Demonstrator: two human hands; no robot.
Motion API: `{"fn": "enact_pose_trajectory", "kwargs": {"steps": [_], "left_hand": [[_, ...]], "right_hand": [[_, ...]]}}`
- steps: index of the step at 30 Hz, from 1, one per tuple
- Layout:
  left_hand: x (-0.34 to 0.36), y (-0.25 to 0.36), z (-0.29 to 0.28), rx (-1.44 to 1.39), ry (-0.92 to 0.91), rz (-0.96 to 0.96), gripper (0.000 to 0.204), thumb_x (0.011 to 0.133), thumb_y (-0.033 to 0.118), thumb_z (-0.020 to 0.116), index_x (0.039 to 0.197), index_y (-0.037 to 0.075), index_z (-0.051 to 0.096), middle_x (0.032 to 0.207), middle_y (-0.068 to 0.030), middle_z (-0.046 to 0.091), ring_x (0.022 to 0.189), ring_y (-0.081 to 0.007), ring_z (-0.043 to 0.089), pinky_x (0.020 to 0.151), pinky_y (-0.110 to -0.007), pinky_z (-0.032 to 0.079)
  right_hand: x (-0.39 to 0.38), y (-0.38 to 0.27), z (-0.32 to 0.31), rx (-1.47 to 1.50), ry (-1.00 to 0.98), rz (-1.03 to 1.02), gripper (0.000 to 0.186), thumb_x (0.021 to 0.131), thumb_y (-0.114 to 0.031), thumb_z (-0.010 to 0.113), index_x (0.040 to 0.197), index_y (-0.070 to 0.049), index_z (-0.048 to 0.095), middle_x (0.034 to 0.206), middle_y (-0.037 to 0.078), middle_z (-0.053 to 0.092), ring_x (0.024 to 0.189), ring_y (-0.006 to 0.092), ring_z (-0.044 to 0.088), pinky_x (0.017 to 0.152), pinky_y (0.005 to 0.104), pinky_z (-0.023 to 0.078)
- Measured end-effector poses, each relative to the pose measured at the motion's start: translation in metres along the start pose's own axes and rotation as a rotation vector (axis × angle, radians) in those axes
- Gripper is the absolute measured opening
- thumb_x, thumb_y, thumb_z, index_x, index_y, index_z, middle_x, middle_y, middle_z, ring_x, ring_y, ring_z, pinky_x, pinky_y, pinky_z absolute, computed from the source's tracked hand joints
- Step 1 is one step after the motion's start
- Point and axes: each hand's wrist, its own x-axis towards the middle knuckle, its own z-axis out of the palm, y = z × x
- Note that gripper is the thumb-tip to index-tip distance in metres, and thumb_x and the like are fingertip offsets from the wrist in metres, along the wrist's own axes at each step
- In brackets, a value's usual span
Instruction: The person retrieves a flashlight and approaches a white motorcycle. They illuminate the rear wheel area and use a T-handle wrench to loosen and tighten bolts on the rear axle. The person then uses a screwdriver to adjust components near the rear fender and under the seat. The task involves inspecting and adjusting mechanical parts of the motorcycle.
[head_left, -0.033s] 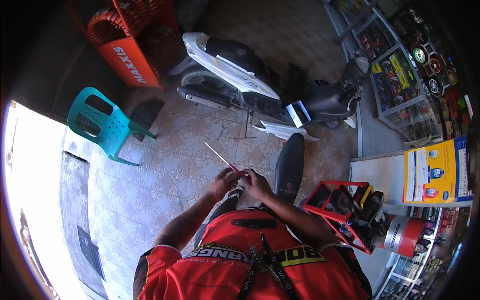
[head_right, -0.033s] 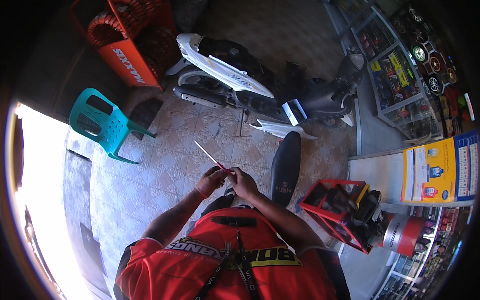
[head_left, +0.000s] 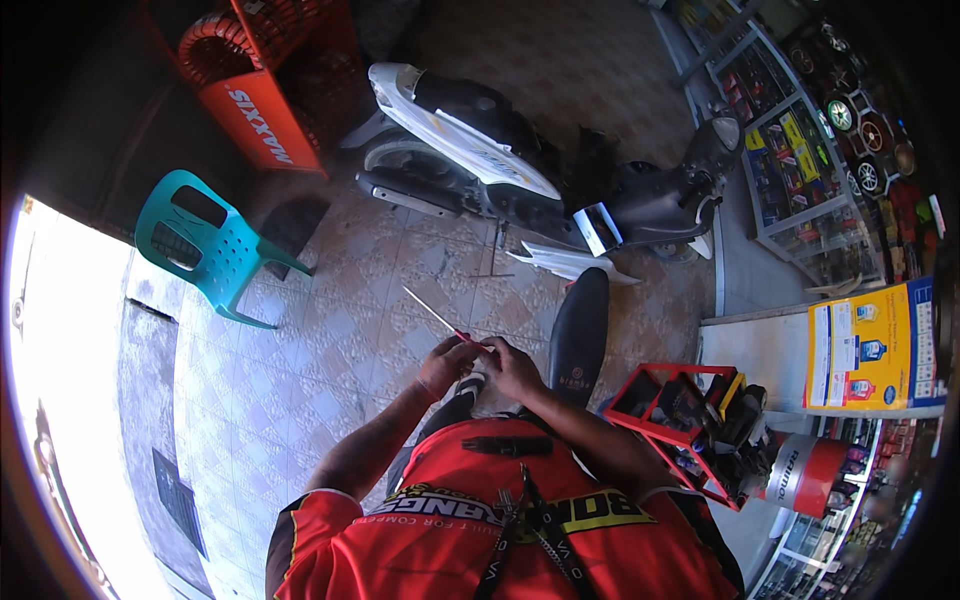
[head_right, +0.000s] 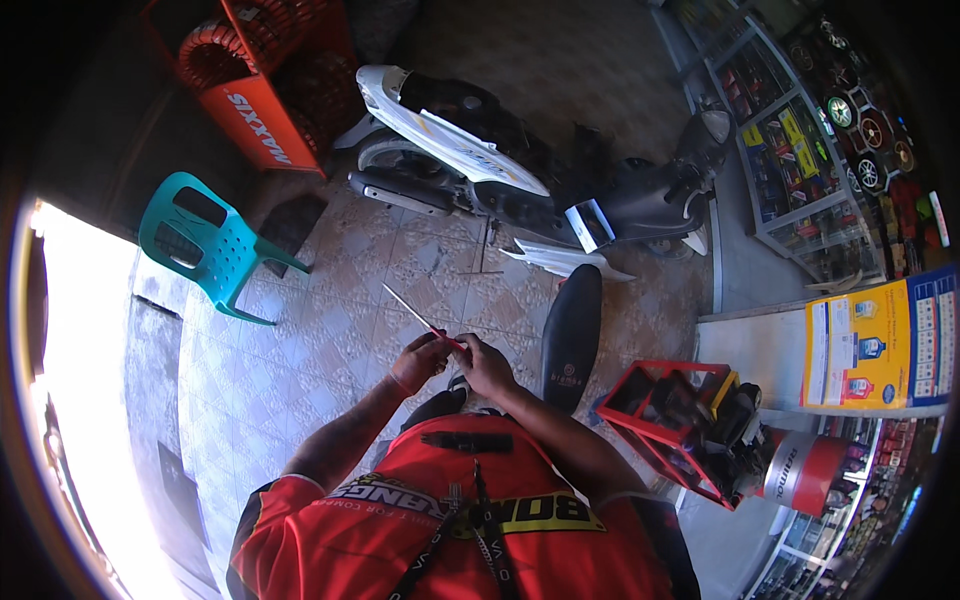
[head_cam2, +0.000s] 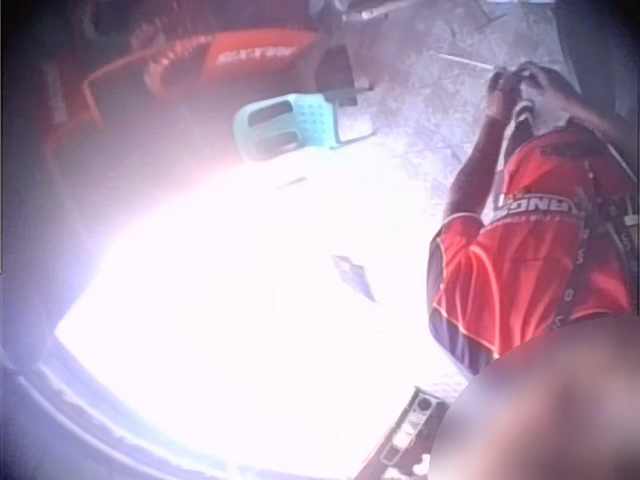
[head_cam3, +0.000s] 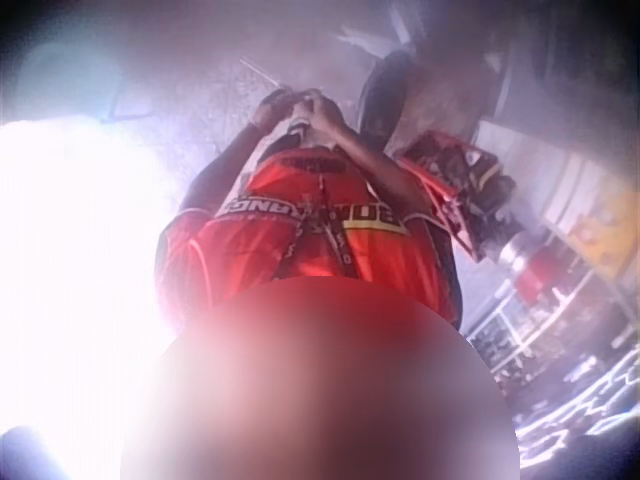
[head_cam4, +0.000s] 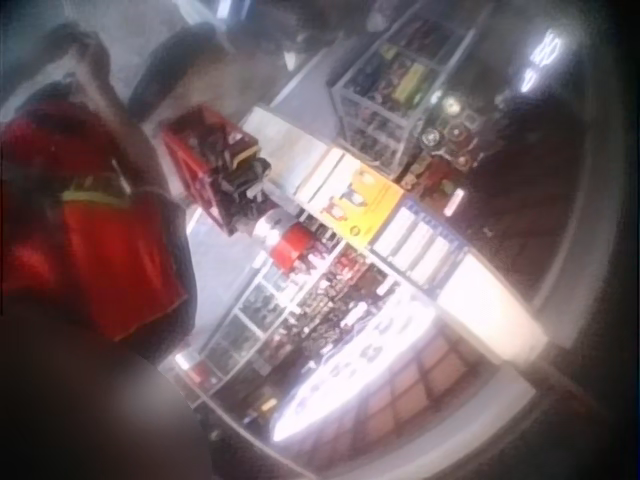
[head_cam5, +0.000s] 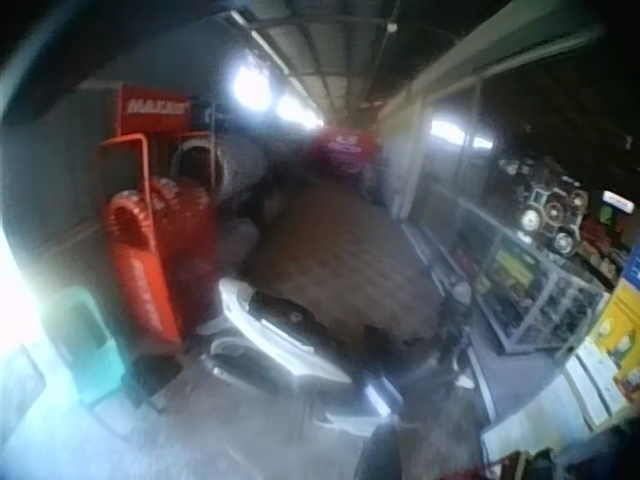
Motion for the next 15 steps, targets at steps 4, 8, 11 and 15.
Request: {"fn": "enact_pose_trajectory", "kwargs": {"steps": [4, 8, 11, 15], "left_hand": [[0.002, 0.007, -0.019, -0.059, -0.029, 0.023, 0.026, 0.099, 0.022, 0.057, 0.113, 0.002, 0.062, 0.087, -0.0023, 0.06, 0.072, -0.0119, 0.056, 0.065, -0.027, 0.045], [-0.002, 0.003, -0.035, -0.099, 0.002, 0.025, 0.024, 0.099, 0.021, 0.056, 0.113, 0.001, 0.062, 0.088, -0.0021, 0.06, 0.074, -0.0122, 0.056, 0.065, -0.027, 0.045], [-0.002, -0.004, -0.047, -0.209, 0.016, 0.044, 0.023, 0.099, 0.02, 0.056, 0.113, 0.003, 0.061, 0.089, -0.0019, 0.06, 0.076, -0.0122, 0.056, 0.064, -0.027, 0.045], [0.003, -0.005, -0.061, -0.336, -0.019, 0.113, 0.021, 0.099, 0.021, 0.056, 0.114, 0.005, 0.061, 0.093, -0.0024, 0.063, 0.076, -0.012, 0.057, 0.063, -0.026, 0.044]], "right_hand": [[0.023, -0.005, 0.0, -0.069, -0.06, -0.164, 0.038, 0.094, -0.029, 0.061, 0.125, -0.01, 0.054, 0.101, 0.016, 0.069, 0.093, 0.0357, 0.068, 0.078, 0.0439, 0.053], [0.038, -0.008, 0.004, -0.194, -0.099, -0.422, 0.04, 0.092, -0.028, 0.064, 0.127, -0.01, 0.054, 0.112, 0.016, 0.066, 0.1, 0.0336, 0.066, 0.082, 0.0427, 0.053], [0.047, -0.011, 0.008, -0.209, -0.153, -0.534, 0.039, 0.092, -0.028, 0.064, 0.125, -0.01, 0.056, 0.113, 0.014, 0.063, 0.102, 0.0328, 0.064, 0.084, 0.0416, 0.053], [0.067, -0.019, 0.012, -0.178, -0.222, -0.576, 0.042, 0.09, -0.032, 0.066, 0.125, -0.009, 0.058, 0.11, 0.013, 0.061, 0.1, 0.0331, 0.063, 0.084, 0.0412, 0.052]]}}
